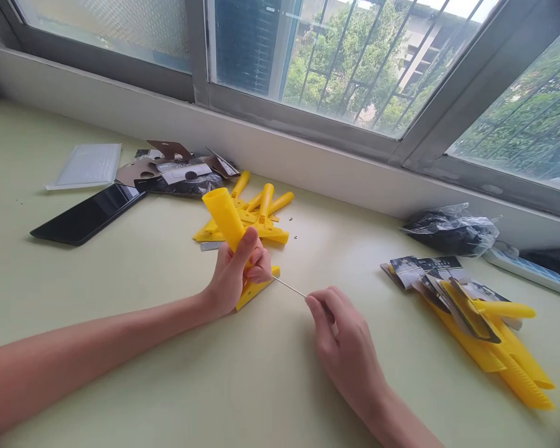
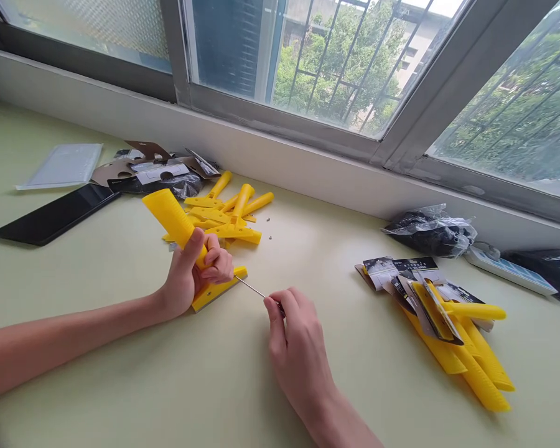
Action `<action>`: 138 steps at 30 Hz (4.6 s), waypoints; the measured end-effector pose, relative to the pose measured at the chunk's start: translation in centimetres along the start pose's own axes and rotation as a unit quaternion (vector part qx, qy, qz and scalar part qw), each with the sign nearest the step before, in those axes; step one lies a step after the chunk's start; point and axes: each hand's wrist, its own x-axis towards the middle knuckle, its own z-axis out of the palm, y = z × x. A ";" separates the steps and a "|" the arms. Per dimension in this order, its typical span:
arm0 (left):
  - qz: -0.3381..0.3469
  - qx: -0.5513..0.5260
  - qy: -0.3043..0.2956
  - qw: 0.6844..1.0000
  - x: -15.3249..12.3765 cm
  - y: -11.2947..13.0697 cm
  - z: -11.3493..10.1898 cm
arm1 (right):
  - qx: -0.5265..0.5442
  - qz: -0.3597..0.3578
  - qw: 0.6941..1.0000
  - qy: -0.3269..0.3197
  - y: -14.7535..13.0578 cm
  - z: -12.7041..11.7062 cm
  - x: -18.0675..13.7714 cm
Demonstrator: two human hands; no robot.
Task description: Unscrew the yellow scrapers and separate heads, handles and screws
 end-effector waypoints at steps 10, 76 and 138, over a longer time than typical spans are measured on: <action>0.002 0.001 -0.001 1.000 -0.1 0.0 0.1 | -0.010 0.042 0.998 -0.045 -0.1 0.0 -0.3; 0.025 0.029 0.006 0.999 0.2 -0.2 0.1 | 0.016 0.075 0.996 -0.032 0.0 -0.5 0.0; 0.034 0.028 -0.001 0.999 0.1 -0.3 0.0 | 0.026 0.058 0.997 -0.032 0.5 0.0 0.0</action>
